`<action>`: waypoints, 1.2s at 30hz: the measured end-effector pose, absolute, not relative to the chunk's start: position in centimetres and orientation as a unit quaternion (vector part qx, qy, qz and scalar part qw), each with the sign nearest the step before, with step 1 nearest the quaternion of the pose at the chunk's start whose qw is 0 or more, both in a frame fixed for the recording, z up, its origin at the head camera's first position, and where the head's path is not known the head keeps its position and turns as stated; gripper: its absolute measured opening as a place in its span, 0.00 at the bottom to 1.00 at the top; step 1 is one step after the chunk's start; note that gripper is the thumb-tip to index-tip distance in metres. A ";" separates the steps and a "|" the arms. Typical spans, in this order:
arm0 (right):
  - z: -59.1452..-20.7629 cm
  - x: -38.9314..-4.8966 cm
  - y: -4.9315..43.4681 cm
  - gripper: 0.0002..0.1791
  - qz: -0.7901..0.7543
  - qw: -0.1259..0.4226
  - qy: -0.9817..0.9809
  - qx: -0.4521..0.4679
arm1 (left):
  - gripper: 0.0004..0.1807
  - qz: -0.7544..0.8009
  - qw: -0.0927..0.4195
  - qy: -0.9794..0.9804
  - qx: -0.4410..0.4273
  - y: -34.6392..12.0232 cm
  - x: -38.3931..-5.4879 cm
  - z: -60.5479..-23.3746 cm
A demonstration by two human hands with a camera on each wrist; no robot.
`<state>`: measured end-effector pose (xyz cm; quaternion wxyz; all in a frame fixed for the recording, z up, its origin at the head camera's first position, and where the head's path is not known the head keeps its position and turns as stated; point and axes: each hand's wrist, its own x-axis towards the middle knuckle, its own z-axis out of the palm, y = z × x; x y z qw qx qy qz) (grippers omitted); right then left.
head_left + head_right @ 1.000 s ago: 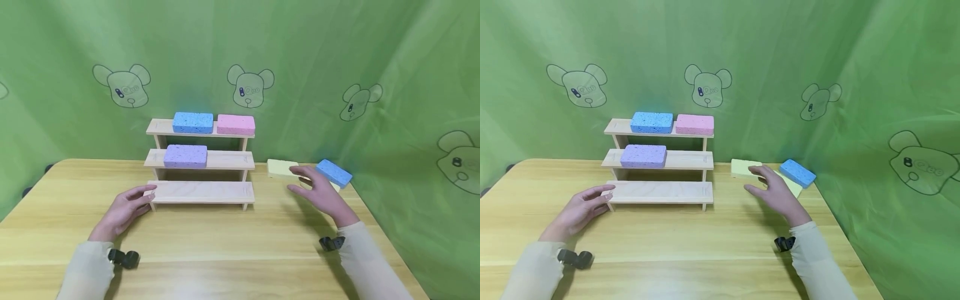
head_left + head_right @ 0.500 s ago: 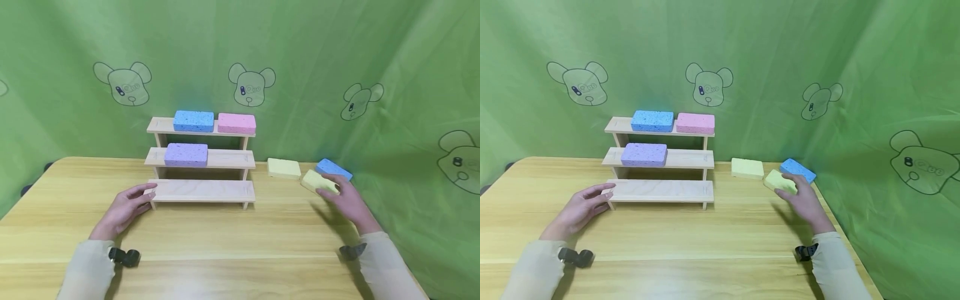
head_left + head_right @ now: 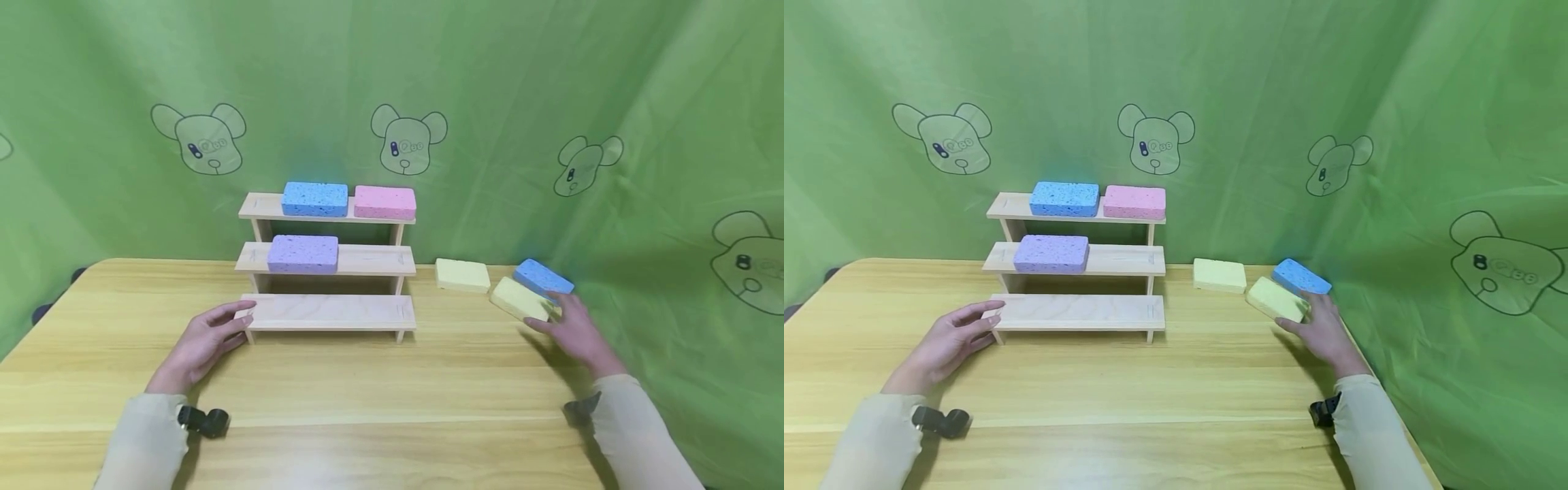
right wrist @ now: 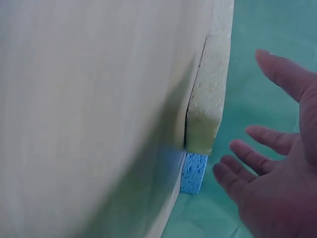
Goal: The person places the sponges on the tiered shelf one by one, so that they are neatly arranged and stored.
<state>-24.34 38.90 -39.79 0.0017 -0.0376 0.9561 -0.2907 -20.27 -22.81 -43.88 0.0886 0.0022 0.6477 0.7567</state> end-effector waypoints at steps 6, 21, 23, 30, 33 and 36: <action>-40.4 -25.0 39.4 0.50 -0.282 0.001 0.958 -0.042 | 0.22 0.757 0.091 0.648 0.001 -22.9 -20.3 -43.9; -41.0 -26.3 39.8 0.49 -0.251 0.010 0.967 -0.049 | 0.21 0.760 0.088 0.644 0.002 -22.9 -20.4 -44.1; -41.1 -26.4 39.9 0.48 -0.249 0.007 0.967 -0.053 | 0.21 0.761 0.090 0.643 0.003 -22.9 -20.4 -44.1; -41.5 -26.8 40.6 0.34 -0.252 -0.017 0.964 -0.081 | 0.21 0.760 0.089 0.643 0.001 -22.9 -20.4 -44.1; -41.3 -26.7 40.8 0.34 -0.254 -0.013 0.964 -0.078 | 0.21 0.760 0.088 0.644 0.002 -22.9 -20.4 -44.1; -40.9 -26.3 40.8 0.38 -0.256 -0.001 0.965 -0.064 | 0.21 0.760 0.088 0.644 0.003 -22.9 -20.4 -44.1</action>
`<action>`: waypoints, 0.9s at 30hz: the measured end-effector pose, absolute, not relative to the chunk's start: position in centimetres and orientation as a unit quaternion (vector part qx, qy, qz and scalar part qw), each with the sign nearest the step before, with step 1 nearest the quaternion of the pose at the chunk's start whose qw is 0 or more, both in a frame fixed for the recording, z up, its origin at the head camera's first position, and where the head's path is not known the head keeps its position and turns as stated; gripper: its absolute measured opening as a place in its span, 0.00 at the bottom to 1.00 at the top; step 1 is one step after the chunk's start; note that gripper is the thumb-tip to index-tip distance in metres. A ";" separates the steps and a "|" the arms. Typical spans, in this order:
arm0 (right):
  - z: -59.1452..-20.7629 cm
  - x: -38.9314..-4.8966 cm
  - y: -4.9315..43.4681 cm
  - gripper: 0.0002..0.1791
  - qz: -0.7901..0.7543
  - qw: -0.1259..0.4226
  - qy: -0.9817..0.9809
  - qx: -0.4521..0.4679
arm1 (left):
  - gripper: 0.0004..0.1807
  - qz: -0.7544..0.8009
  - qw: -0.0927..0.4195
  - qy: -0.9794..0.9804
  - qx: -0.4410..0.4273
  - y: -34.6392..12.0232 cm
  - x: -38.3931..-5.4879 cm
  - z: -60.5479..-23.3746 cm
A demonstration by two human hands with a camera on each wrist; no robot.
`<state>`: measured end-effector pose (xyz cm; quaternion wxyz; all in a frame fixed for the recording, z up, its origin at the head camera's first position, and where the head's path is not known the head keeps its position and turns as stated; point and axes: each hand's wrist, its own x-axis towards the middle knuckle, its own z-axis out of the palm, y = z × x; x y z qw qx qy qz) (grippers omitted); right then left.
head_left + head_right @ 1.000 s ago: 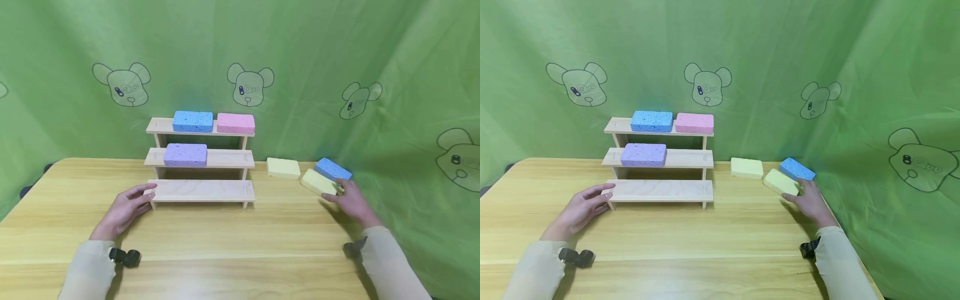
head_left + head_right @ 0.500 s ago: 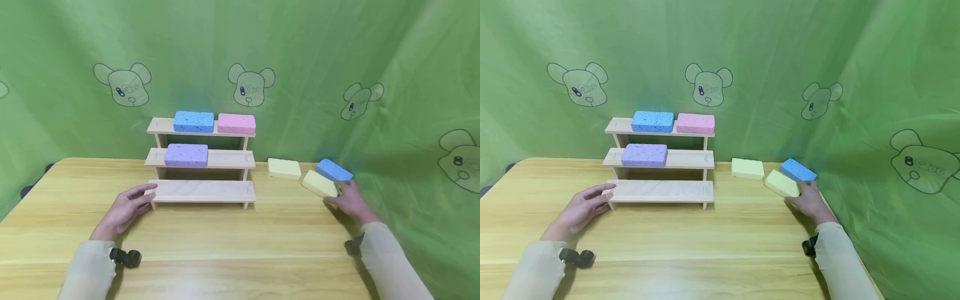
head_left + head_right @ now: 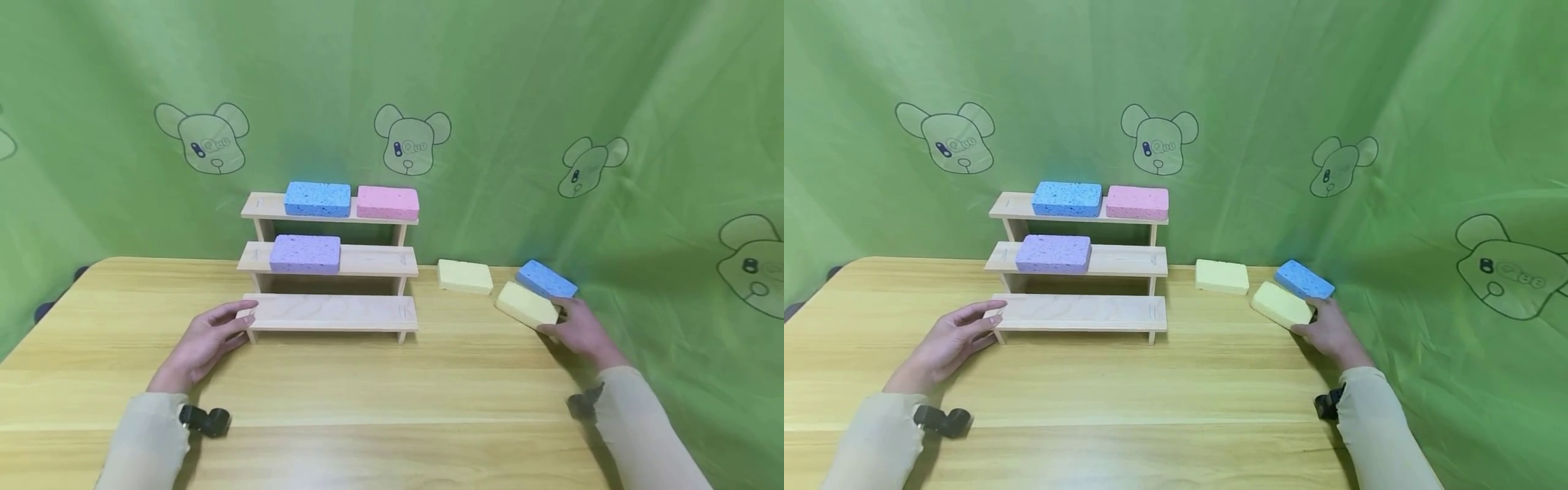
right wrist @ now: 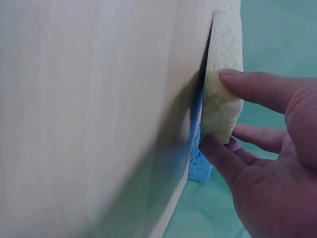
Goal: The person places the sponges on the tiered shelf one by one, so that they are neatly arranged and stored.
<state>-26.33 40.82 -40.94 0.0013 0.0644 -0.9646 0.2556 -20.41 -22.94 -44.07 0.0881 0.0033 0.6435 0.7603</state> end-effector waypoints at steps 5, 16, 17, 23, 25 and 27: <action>-40.3 -25.7 40.9 0.43 0.246 -0.008 -0.968 0.056 | 0.21 0.761 0.089 0.642 0.004 -22.9 -20.5 -44.1; -40.0 -24.9 40.9 0.45 0.262 -0.005 -0.963 0.065 | 0.21 0.762 0.089 0.641 0.002 -22.9 -20.7 -44.3; -40.0 -24.8 40.9 0.45 0.263 -0.006 -0.963 0.065 | 0.21 0.761 0.088 0.643 0.003 -22.9 -20.7 -44.4; -40.1 -24.8 41.0 0.44 0.270 0.000 -0.960 0.068 | 0.20 0.762 0.084 0.642 0.002 -23.0 -20.8 -44.6; -40.0 -24.7 40.9 0.44 0.275 0.001 -0.959 0.073 | 0.20 0.763 0.084 0.641 0.000 -23.0 -20.8 -44.6; -40.0 -24.6 40.9 0.44 0.280 0.001 -0.957 0.076 | 0.20 0.762 0.084 0.642 -0.001 -23.0 -20.8 -44.6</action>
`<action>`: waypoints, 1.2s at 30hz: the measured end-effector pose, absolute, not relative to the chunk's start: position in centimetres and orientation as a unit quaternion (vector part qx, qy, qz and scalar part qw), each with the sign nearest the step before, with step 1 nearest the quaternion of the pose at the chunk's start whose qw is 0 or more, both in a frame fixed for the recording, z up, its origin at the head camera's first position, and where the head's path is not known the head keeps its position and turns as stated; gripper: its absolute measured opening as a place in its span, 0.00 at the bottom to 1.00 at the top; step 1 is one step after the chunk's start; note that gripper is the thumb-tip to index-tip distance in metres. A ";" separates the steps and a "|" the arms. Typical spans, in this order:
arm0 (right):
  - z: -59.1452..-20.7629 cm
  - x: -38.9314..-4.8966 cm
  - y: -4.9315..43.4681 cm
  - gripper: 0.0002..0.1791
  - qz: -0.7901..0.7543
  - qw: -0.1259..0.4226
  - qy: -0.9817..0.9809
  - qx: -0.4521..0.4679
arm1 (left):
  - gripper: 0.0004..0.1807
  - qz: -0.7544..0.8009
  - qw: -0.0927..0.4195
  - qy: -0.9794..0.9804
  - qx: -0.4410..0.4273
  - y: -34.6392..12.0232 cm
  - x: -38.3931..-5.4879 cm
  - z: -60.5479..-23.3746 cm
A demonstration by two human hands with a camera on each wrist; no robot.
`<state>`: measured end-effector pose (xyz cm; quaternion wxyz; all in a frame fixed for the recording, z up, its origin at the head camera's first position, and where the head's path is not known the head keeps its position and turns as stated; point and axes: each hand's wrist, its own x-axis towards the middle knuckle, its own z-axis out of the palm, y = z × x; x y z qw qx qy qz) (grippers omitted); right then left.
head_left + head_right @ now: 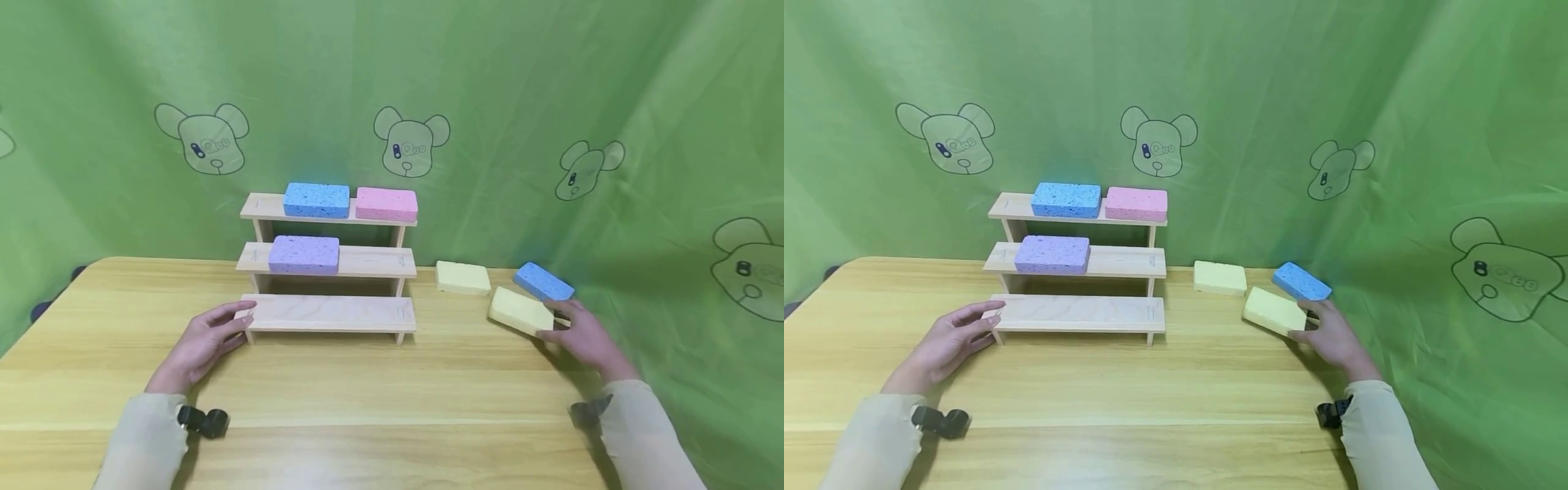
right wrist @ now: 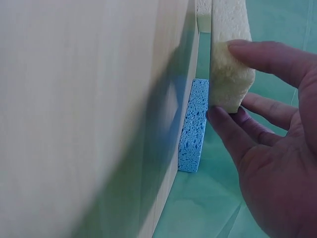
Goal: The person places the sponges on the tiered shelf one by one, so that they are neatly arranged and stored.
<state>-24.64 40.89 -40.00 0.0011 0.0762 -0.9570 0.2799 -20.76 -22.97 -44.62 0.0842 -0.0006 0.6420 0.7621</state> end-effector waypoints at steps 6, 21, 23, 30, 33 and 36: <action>-40.0 -24.4 40.6 0.44 0.288 0.004 -0.954 0.080 | 0.21 0.764 0.088 0.639 -0.001 -22.9 -20.6 -44.5; -38.0 -24.3 38.1 0.42 0.294 0.034 -0.947 0.128 | 0.21 0.763 0.087 0.640 0.003 -23.0 -20.4 -44.2; -37.9 -24.6 37.7 0.41 0.304 0.042 -0.942 0.137 | 0.21 0.764 0.085 0.640 0.002 -23.0 -20.5 -44.2; -37.9 -24.9 36.9 0.40 0.340 0.052 -0.927 0.150 | 0.23 0.763 0.088 0.641 0.010 -22.8 -20.8 -44.1; -37.6 -24.7 36.5 0.40 0.339 0.053 -0.927 0.150 | 0.23 0.763 0.088 0.640 0.008 -22.8 -20.7 -44.0; -37.2 -24.6 35.8 0.41 0.336 0.056 -0.928 0.151 | 0.23 0.765 0.089 0.638 0.007 -22.9 -20.6 -44.2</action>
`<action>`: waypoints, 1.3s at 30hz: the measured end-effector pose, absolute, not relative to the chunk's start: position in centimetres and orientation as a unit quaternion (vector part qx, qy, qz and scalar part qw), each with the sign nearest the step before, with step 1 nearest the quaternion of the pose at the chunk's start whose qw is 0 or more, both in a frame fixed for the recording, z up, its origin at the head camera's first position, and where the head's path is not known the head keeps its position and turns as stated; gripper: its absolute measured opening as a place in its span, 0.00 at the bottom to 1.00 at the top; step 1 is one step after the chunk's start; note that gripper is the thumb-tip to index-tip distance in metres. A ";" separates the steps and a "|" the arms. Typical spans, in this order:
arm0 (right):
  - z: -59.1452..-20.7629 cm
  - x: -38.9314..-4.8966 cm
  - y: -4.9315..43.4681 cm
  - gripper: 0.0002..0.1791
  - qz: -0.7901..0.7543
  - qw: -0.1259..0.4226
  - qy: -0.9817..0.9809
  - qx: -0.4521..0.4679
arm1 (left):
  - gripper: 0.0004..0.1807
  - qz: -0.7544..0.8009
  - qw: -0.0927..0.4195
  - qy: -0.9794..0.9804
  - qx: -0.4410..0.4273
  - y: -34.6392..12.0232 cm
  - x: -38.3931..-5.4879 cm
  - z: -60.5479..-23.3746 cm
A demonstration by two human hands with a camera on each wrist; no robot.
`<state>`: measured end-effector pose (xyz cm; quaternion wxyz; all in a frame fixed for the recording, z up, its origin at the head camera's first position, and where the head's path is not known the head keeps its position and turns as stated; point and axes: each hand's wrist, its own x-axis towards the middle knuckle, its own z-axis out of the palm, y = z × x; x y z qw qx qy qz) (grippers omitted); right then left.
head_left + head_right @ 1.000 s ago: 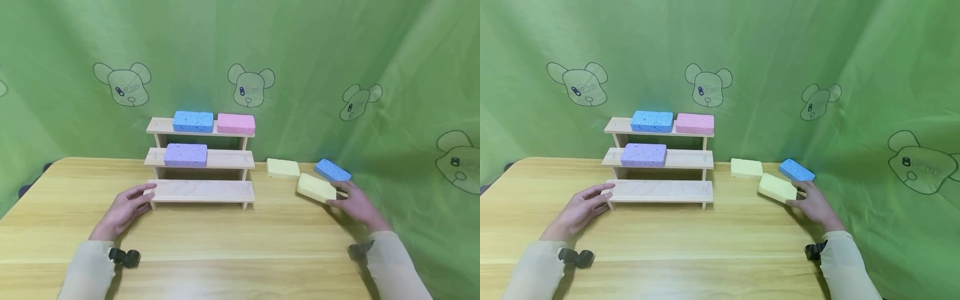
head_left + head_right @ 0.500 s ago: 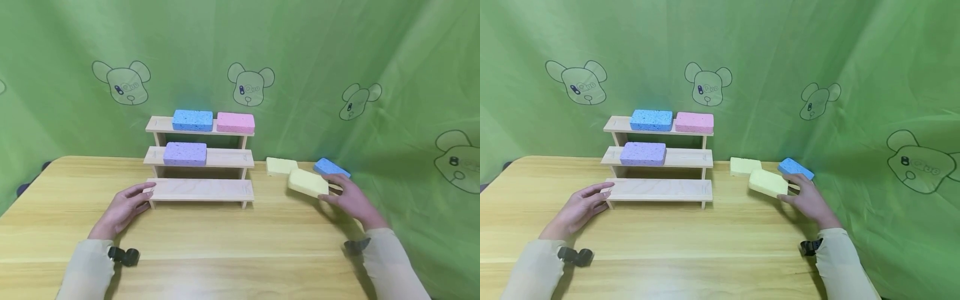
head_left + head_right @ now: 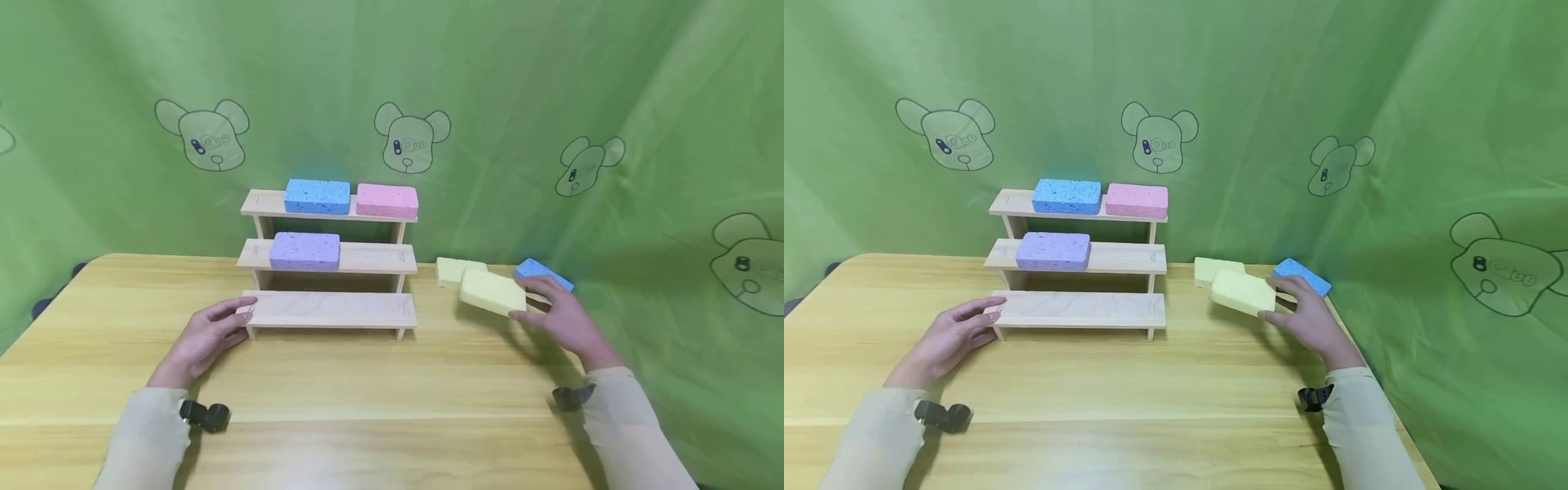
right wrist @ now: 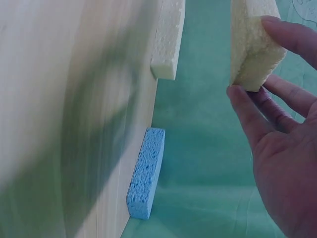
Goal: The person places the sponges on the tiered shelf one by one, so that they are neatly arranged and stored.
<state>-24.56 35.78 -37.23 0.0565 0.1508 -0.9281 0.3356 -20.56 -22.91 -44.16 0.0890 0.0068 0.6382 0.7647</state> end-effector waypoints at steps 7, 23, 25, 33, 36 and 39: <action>-36.5 -24.6 34.5 0.40 0.332 0.077 -0.929 0.145 | 0.23 0.769 0.090 0.632 0.008 -23.1 -20.6 -44.5; -35.4 -24.6 31.7 0.36 0.372 0.100 -0.907 0.173 | 0.20 0.777 0.092 0.623 0.013 -23.0 -20.6 -44.4; -35.3 -24.6 31.4 0.35 0.385 0.101 -0.900 0.181 | 0.20 0.777 0.093 0.622 0.012 -23.0 -20.6 -44.4; -35.0 -25.2 29.9 0.34 0.419 0.094 -0.882 0.195 | 0.21 0.778 0.096 0.621 0.016 -23.0 -20.5 -44.5; -34.3 -25.1 29.1 0.33 0.426 0.092 -0.876 0.207 | 0.21 0.777 0.095 0.622 0.018 -23.0 -20.6 -44.5; -33.1 -24.5 27.6 0.32 0.435 0.084 -0.872 0.209 | 0.21 0.779 0.093 0.620 0.019 -23.0 -20.6 -44.5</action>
